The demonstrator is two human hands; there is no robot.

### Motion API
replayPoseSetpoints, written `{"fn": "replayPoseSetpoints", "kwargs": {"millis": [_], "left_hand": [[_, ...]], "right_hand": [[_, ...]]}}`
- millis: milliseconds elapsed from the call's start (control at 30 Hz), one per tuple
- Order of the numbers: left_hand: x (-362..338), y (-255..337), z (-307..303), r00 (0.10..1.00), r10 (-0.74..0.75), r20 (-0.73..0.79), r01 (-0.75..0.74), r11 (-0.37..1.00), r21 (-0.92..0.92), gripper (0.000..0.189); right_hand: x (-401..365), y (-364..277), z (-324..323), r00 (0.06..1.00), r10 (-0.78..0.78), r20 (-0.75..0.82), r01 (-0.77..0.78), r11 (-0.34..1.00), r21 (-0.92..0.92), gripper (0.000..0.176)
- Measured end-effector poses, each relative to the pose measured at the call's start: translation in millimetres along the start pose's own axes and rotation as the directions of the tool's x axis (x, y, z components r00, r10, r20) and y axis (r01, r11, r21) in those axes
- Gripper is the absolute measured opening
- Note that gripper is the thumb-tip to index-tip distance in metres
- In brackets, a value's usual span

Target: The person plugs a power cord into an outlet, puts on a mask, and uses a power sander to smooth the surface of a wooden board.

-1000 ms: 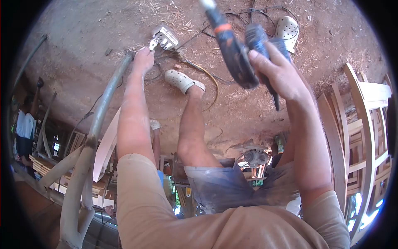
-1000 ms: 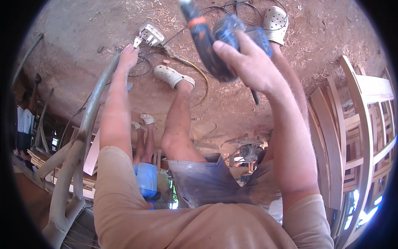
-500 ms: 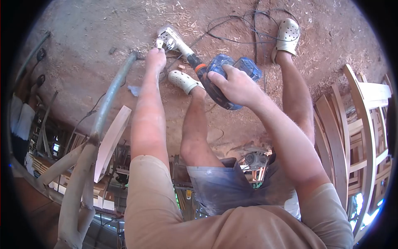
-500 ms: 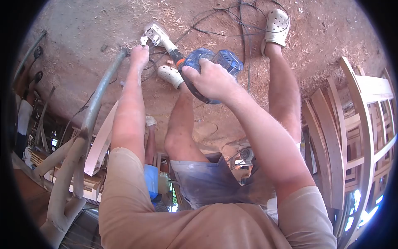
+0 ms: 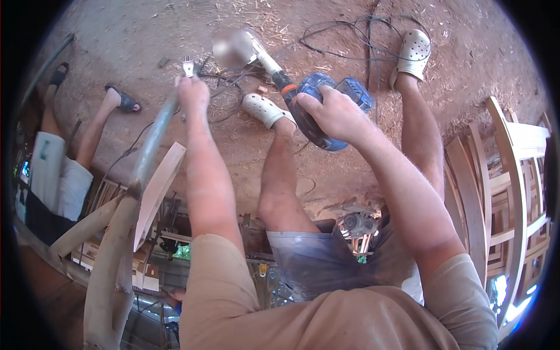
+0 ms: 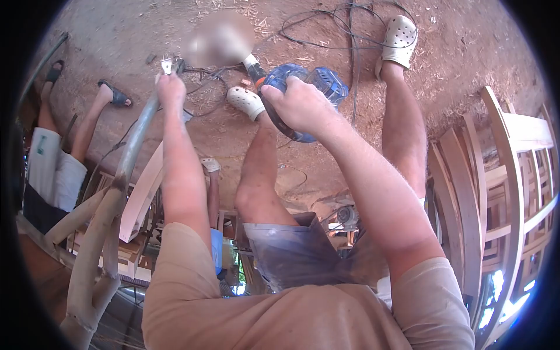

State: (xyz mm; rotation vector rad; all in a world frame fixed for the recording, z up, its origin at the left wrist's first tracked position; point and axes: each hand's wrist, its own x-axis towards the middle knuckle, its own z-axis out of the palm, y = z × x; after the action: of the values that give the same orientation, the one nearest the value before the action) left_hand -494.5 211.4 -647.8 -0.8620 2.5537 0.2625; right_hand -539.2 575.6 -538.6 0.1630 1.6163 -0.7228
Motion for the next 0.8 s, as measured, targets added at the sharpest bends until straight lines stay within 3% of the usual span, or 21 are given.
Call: {"fn": "replayPoseSetpoints", "kwargs": {"millis": [100,133,167,233,267,333,367,433,467,567,600,633,700,733,800], "left_hand": [[6,-5,-25,0.997,-0.070,0.014,0.071,0.990,-0.118,0.028],[3,8,-33,0.980,-0.175,0.091,0.197,0.871,-0.450,0.020],[6,5,-35,0.980,-0.175,0.092,0.198,0.873,-0.446,0.020],[18,0,-33,0.972,-0.161,0.168,0.233,0.696,-0.679,0.020],[22,-1,-29,0.972,-0.161,0.169,0.233,0.695,-0.680,0.020],[27,15,-31,1.000,-0.002,0.011,0.005,0.971,-0.239,0.038],[25,28,-29,1.000,-0.002,0.016,0.006,0.971,-0.239,0.038],[18,58,-24,0.990,-0.014,0.143,0.019,0.999,-0.033,0.054],[25,49,-3,0.989,0.016,0.148,-0.027,0.997,0.076,0.052],[22,59,23,0.994,0.010,0.108,-0.015,0.999,0.048,0.051],[25,60,28,0.986,-0.089,0.138,0.097,0.994,-0.056,0.049],[24,61,32,0.986,-0.087,0.142,0.096,0.994,-0.057,0.049],[21,61,35,0.907,-0.155,0.391,0.238,0.956,-0.172,0.041],[20,64,37,0.906,-0.154,0.394,0.237,0.956,-0.171,0.041],[19,72,39,0.836,-0.220,0.502,0.249,0.968,0.010,0.038]], "right_hand": [[-10,-17,-17,0.991,0.132,0.023,-0.132,0.991,0.001,0.075],[-12,-17,-20,0.990,0.138,0.021,-0.138,0.990,-0.012,0.075],[-13,-16,-21,0.989,0.145,0.020,-0.144,0.989,-0.024,0.075],[-16,-19,-27,0.989,0.147,0.020,-0.146,0.988,-0.046,0.074],[-19,-22,-32,0.984,0.174,0.027,-0.171,0.982,-0.077,0.074],[-21,-22,-37,0.978,0.206,0.032,-0.202,0.974,-0.107,0.073],[-20,-19,-38,0.978,0.206,0.020,-0.202,0.973,-0.112,0.072],[-21,-16,-37,0.977,0.212,0.011,-0.209,0.971,-0.113,0.071],[-21,-16,-39,0.975,0.220,0.013,-0.218,0.970,-0.107,0.070],[-21,-6,-39,0.975,0.222,0.019,-0.218,0.969,-0.115,0.069],[-21,-2,-38,0.977,0.210,0.027,-0.205,0.971,-0.127,0.069],[-21,1,-38,0.976,0.214,0.026,-0.210,0.970,-0.126,0.069],[-23,4,-37,0.978,0.205,0.047,-0.196,0.969,-0.153,0.068],[-25,4,-38,0.977,0.208,0.047,-0.199,0.968,-0.151,0.068],[-28,2,-44,0.980,0.183,0.076,-0.171,0.975,-0.145,0.067]]}}
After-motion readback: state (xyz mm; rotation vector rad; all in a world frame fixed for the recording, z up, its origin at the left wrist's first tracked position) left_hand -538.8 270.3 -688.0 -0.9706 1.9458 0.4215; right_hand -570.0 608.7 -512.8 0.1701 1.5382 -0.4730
